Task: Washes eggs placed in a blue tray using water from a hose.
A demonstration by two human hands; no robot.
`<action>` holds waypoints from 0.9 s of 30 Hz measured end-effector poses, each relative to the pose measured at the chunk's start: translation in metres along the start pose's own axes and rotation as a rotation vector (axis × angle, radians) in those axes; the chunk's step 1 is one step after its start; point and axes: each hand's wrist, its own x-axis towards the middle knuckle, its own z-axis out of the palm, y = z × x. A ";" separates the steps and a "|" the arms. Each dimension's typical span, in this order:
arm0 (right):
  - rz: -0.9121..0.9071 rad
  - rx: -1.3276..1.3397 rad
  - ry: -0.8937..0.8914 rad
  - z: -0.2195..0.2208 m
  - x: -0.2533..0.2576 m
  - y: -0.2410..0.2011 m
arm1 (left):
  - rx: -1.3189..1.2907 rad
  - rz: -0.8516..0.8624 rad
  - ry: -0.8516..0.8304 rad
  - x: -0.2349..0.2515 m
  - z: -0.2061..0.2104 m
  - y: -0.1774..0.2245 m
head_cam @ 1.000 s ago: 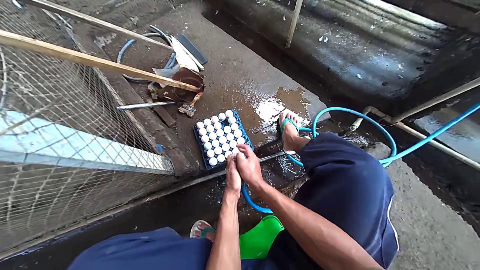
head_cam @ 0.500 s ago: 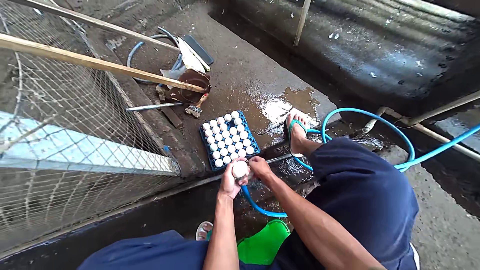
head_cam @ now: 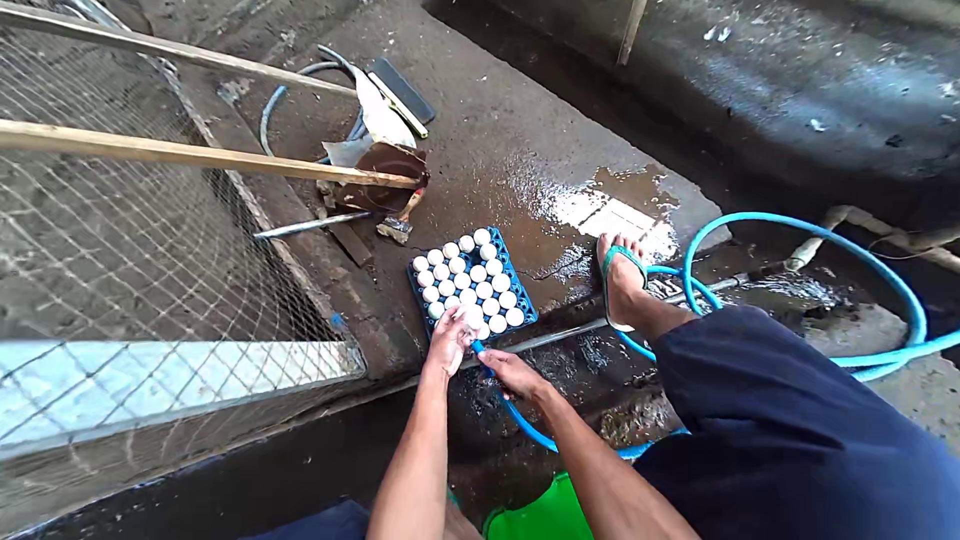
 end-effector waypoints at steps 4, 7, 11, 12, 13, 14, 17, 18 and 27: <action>0.029 0.022 0.097 -0.011 0.013 -0.018 | 0.420 0.067 0.084 0.045 -0.001 0.015; 0.045 0.071 0.155 -0.016 0.025 -0.026 | 0.691 0.148 0.136 0.081 0.007 0.031; 0.070 0.152 0.176 -0.015 0.036 -0.026 | 0.966 0.208 0.122 0.128 0.026 0.040; 0.077 0.168 0.175 -0.014 0.038 -0.025 | 1.037 0.232 0.104 0.138 0.029 0.040; 0.083 0.178 0.172 -0.013 0.039 -0.024 | 1.122 0.255 0.088 0.147 0.033 0.039; 0.088 0.191 0.171 -0.013 0.040 -0.023 | 1.202 0.270 0.074 0.155 0.035 0.038; 0.101 0.212 0.166 -0.015 0.043 -0.022 | 1.401 0.262 0.027 0.171 0.036 0.036; 0.106 0.222 0.171 -0.016 0.044 -0.022 | 1.444 0.262 0.015 0.175 0.035 0.036; 0.115 0.317 0.195 -0.018 0.048 -0.020 | 1.640 0.133 -0.066 0.233 0.039 0.069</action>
